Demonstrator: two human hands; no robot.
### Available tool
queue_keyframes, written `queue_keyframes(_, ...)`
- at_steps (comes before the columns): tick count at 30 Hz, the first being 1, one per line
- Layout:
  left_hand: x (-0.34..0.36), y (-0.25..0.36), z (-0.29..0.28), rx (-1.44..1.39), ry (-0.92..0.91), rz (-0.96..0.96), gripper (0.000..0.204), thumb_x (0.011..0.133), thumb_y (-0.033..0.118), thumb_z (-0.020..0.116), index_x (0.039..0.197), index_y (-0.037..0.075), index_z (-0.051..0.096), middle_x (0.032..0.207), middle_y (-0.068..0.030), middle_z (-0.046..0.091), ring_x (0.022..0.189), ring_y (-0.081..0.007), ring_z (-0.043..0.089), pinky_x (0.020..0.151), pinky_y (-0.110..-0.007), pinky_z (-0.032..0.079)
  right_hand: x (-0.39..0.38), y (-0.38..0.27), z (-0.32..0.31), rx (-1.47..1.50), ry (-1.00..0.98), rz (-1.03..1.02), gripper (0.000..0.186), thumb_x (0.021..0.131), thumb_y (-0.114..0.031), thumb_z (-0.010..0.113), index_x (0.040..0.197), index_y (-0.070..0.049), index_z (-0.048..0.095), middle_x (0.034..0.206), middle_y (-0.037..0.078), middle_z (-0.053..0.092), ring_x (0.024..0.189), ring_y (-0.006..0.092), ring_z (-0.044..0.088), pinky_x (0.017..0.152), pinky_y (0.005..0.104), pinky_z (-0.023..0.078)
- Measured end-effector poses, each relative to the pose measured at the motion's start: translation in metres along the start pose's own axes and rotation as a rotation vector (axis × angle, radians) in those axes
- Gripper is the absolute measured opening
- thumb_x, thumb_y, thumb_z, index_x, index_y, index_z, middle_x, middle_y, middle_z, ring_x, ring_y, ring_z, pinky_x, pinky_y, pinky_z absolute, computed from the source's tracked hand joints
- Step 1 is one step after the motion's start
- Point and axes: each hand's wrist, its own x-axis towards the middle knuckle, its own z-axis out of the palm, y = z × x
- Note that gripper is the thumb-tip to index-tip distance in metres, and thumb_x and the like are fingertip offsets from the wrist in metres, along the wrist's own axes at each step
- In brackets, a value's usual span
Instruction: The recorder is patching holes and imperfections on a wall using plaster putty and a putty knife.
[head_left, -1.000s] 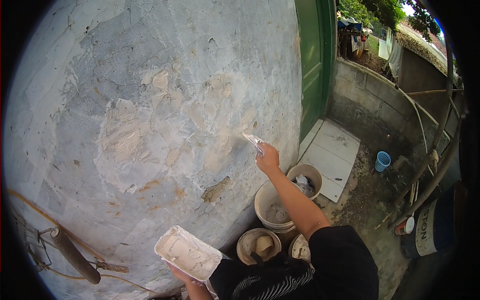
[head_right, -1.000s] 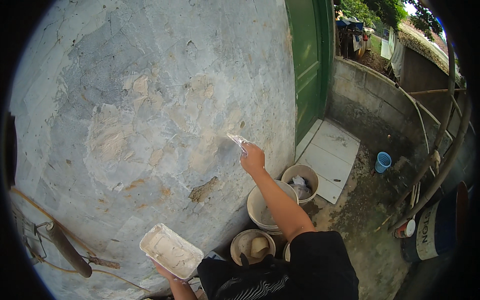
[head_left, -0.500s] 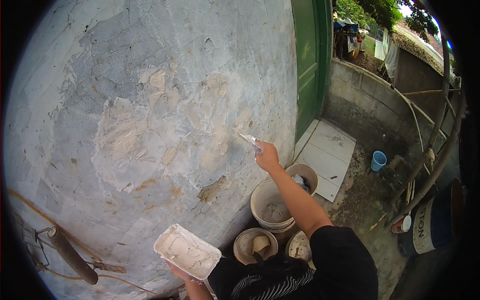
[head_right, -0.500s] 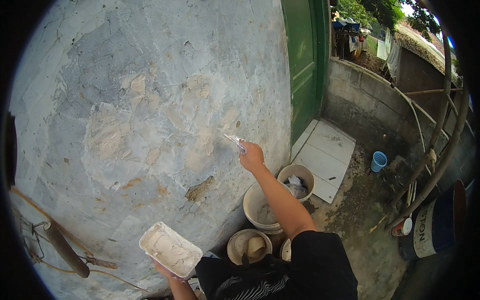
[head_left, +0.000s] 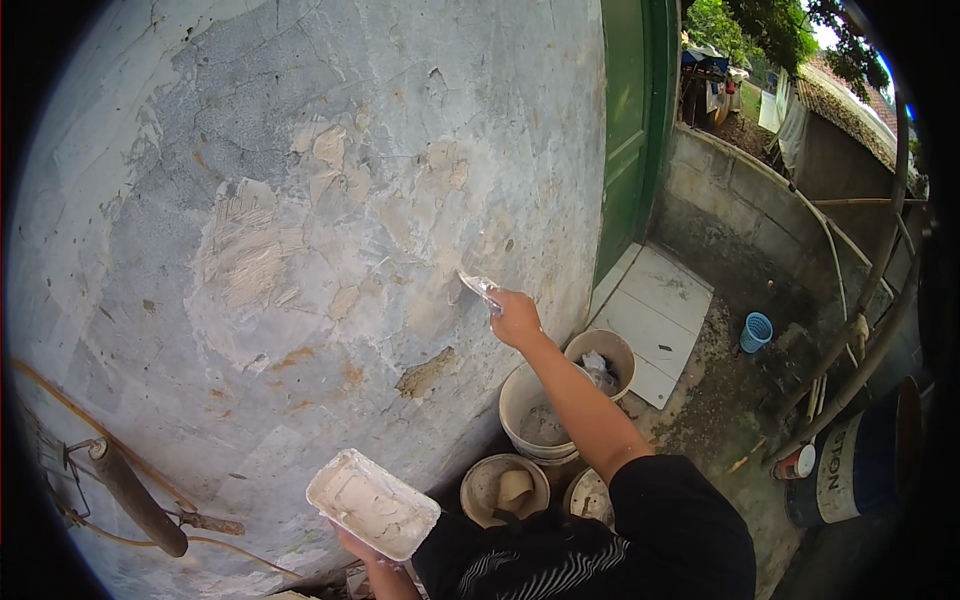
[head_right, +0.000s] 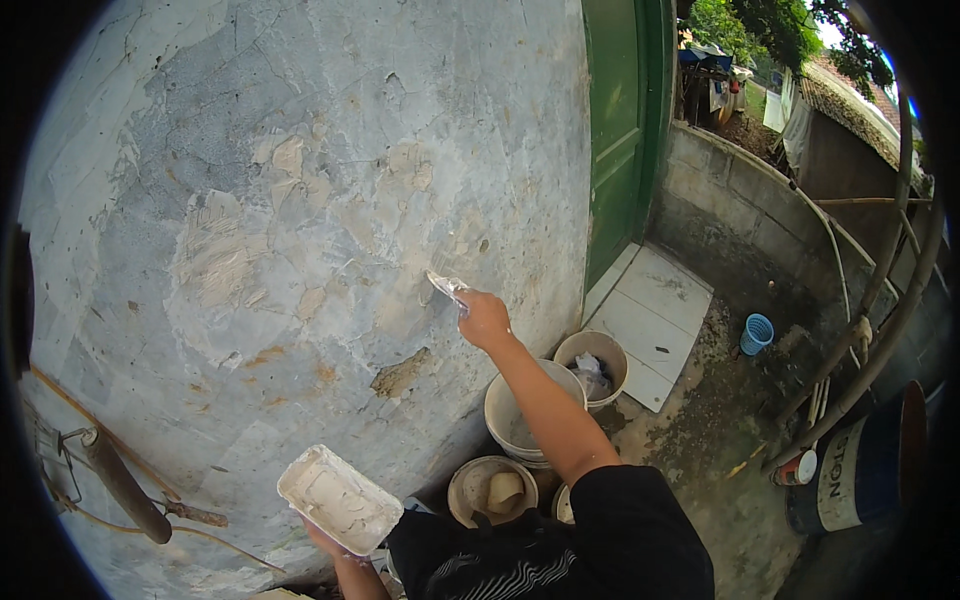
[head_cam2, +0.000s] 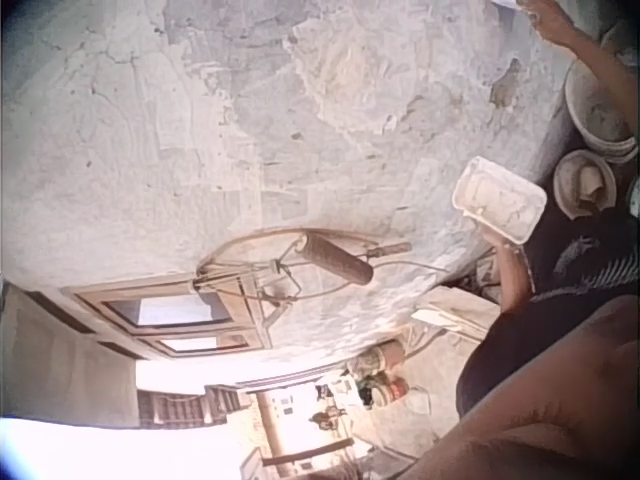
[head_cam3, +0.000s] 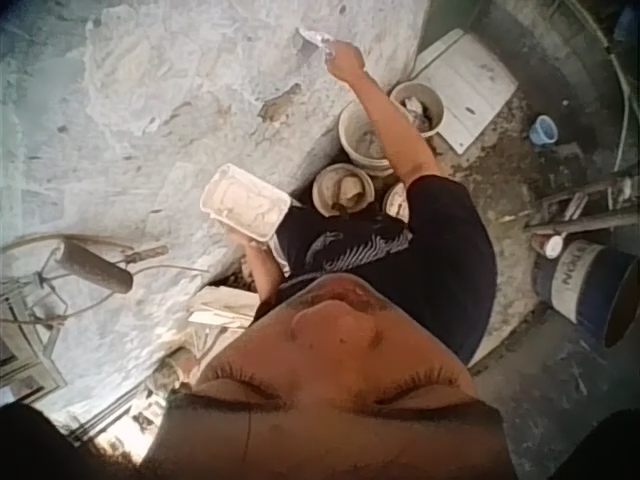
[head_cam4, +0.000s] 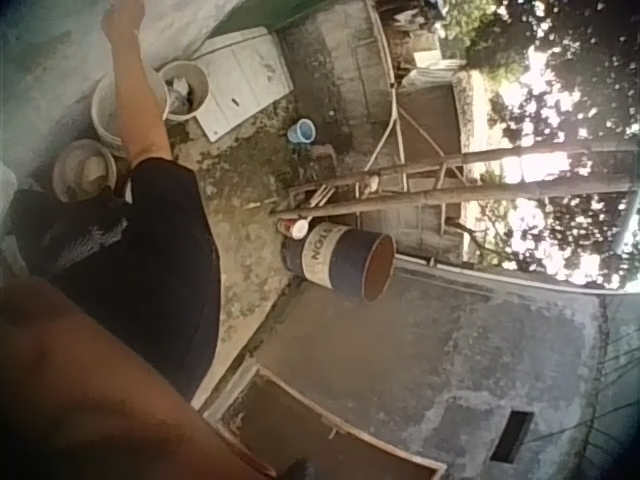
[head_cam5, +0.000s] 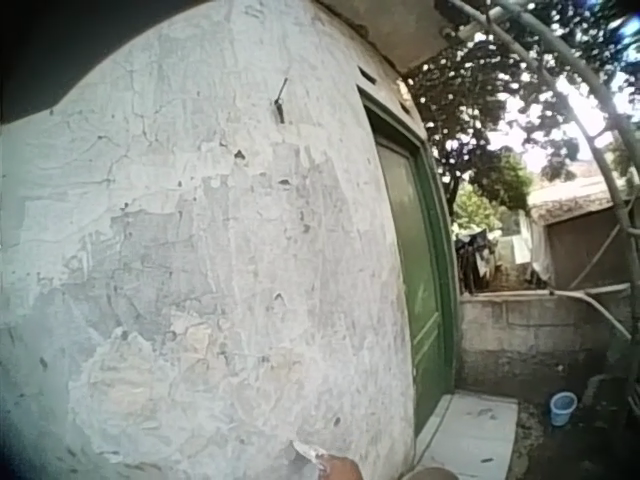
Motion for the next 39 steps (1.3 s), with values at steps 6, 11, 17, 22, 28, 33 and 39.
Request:
queue_keyframes(6,-0.001,-0.007,0.012,-0.021,-0.037,0.000,0.053,0.091,0.044,0.035,0.129,0.008,0.041,0.123,-0.0117,0.051,0.106,-0.0338,0.054,0.087,-0.048,0.046,-0.020,0.015,-0.001,0.073,-0.086,-0.017,0.034,0.068,-0.002,0.056,0.100,-0.007,0.063,0.090,0.017,0.063,0.082,0.0370,0.059,0.071,0.0423,0.048)
queue_keyframes(11,-0.013,0.003,-0.010,0.033,-0.081,0.044,0.054,0.091,0.046,0.035,0.130,0.008,0.040,0.124,-0.0116,0.050,0.106,-0.0341,0.053,0.087,-0.049,0.046,0.044,0.026,-0.038,0.107,0.301,0.189,0.034,0.069,-0.004,0.057,0.102,-0.005,0.063,0.090,0.017,0.063,0.083,0.0362,0.059,0.073,0.0413,0.047)
queue_keyframes(17,-0.020,0.010,-0.024,0.091,0.033,0.116,0.057,0.091,0.049,0.030,0.129,0.008,0.040,0.122,-0.0115,0.051,0.104,-0.0338,0.054,0.086,-0.048,0.047,0.016,-0.002,-0.004,-0.058,0.153,0.033,0.030,0.070,-0.005,0.056,0.099,-0.005,0.063,0.093,0.017,0.062,0.084,0.0347,0.059,0.074,0.0416,0.048)
queue_keyframes(22,-0.016,0.004,-0.017,0.052,0.098,0.056,0.057,0.091,0.050,0.028,0.127,0.007,0.043,0.118,-0.0122,0.054,0.101,-0.0332,0.056,0.084,-0.047,0.049,-0.050,0.009,0.023,0.060,-0.115,-0.065,0.028,0.070,-0.003,0.057,0.097,-0.004,0.063,0.089,0.019,0.062,0.080,0.0369,0.059,0.070,0.0420,0.048)
queue_keyframes(28,-0.024,0.010,-0.018,0.148,0.126,0.142,0.053,0.093,0.046,0.028,0.126,0.007,0.044,0.116,-0.0117,0.055,0.098,-0.0309,0.058,0.083,-0.044,0.050,-0.037,0.014,0.002,0.277,0.099,0.195,0.025,0.077,-0.005,0.056,0.101,0.000,0.062,0.083,0.024,0.061,0.078,0.0389,0.059,0.068,0.0392,0.047)
queue_keyframes(33,-0.031,0.012,-0.017,0.089,0.186,0.136,0.054,0.094,0.046,0.024,0.128,0.007,0.041,0.119,-0.0117,0.053,0.103,-0.0299,0.055,0.087,-0.044,0.048,0.004,0.004,0.003,0.362,0.268,0.237,0.025,0.081,-0.008,0.056,0.104,0.002,0.060,0.082,0.024,0.061,0.075,0.0338,0.062,0.067,0.0348,0.047)
queue_keyframes(39,-0.036,0.021,-0.012,-0.003,0.191,0.121,0.055,0.094,0.046,0.024,0.128,0.007,0.041,0.120,-0.0119,0.052,0.104,-0.0301,0.054,0.089,-0.043,0.046,-0.032,-0.015,0.026,0.428,0.035,0.218,0.028,0.080,0.000,0.054,0.107,0.007,0.057,0.087,0.018,0.065,0.077,0.0213,0.063,0.071,0.0292,0.047)
